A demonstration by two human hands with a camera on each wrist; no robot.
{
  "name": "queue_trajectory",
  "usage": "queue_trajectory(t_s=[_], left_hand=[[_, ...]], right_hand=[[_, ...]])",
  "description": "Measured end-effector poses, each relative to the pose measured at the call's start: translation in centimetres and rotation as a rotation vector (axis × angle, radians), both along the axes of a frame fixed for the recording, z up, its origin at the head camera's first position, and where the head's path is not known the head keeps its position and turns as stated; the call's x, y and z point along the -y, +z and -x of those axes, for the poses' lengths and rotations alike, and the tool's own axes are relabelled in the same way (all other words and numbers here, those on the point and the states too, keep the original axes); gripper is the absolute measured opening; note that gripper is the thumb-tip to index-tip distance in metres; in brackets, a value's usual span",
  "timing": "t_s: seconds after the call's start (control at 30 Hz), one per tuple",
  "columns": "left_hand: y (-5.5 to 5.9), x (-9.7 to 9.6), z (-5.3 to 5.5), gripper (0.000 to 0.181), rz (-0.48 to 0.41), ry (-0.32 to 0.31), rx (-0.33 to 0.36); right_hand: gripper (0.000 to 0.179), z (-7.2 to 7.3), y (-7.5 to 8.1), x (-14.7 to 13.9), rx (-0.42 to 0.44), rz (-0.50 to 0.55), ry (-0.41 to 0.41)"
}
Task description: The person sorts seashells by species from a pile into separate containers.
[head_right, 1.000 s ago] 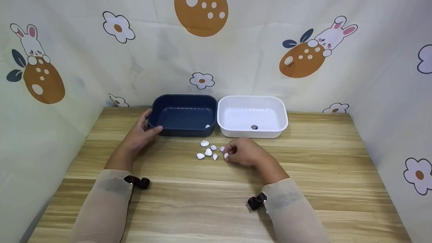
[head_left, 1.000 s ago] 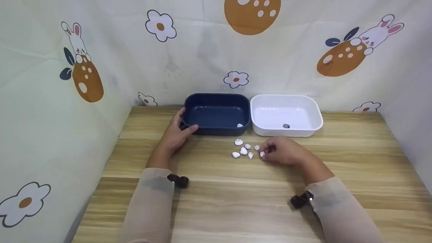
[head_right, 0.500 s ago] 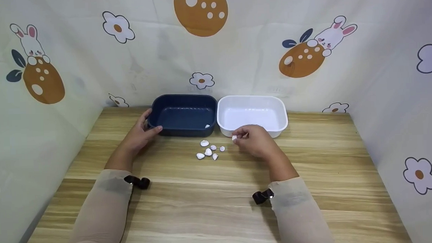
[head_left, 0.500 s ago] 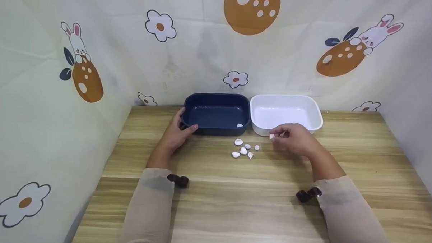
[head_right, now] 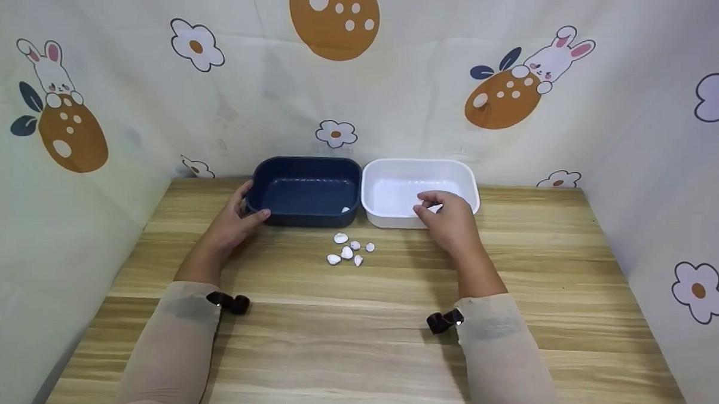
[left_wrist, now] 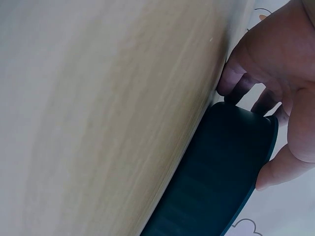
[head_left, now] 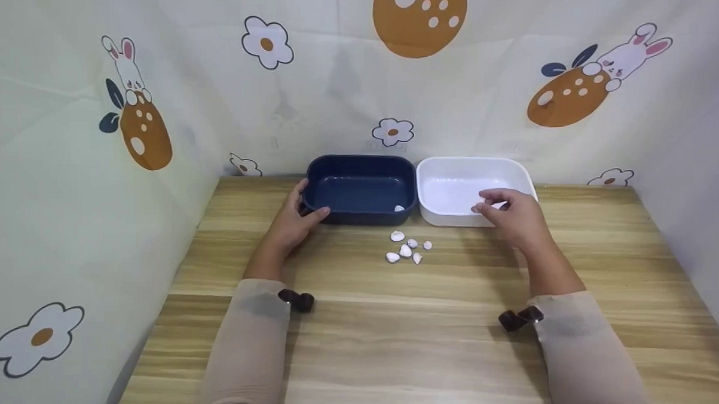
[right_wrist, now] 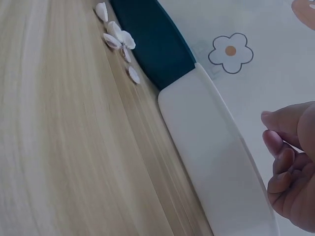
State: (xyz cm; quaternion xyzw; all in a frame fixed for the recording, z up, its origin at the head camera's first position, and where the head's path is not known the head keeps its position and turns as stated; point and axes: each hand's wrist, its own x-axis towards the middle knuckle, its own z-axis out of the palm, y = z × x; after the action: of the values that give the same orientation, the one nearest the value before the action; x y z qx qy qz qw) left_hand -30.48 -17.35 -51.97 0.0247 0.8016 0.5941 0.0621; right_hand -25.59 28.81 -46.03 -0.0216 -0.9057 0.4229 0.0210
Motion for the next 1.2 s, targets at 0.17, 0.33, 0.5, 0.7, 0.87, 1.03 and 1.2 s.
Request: queue_trajectory(t_s=[0.17, 0.33, 0.5, 0.7, 0.87, 1.03, 1.2], left_hand=[[0.1, -0.1, -0.1, 0.099, 0.0, -0.004, -0.008], [0.2, -0.1, -0.1, 0.098, 0.007, -0.003, -0.011], [0.2, -0.1, -0.1, 0.098, 0.0, 0.003, -0.009], [0.1, -0.1, -0.1, 0.098, -0.027, 0.003, -0.002], [0.2, -0.1, -0.2, 0.098, -0.02, 0.008, -0.005], [0.1, -0.1, -0.1, 0.098, -0.012, 0.004, -0.009], [0.2, -0.1, -0.1, 0.098, -0.003, 0.003, -0.008]], right_hand=[[0.04, 0.1, 0.0, -0.2, 0.046, 0.011, -0.041], [0.038, 0.3, -0.4, -0.2, 0.004, 0.002, -0.062], [0.035, 0.4, -0.7, -0.1, -0.065, -0.007, -0.07], [0.035, 0.3, -0.5, 0.2, -0.084, -0.011, -0.057], [0.035, 0.1, -0.5, 0.6, -0.067, -0.011, -0.034], [0.031, -0.1, -0.8, 1.8, -0.066, -0.006, 0.02], [0.03, -0.5, -1.1, 3.3, -0.071, 0.013, 0.086]])
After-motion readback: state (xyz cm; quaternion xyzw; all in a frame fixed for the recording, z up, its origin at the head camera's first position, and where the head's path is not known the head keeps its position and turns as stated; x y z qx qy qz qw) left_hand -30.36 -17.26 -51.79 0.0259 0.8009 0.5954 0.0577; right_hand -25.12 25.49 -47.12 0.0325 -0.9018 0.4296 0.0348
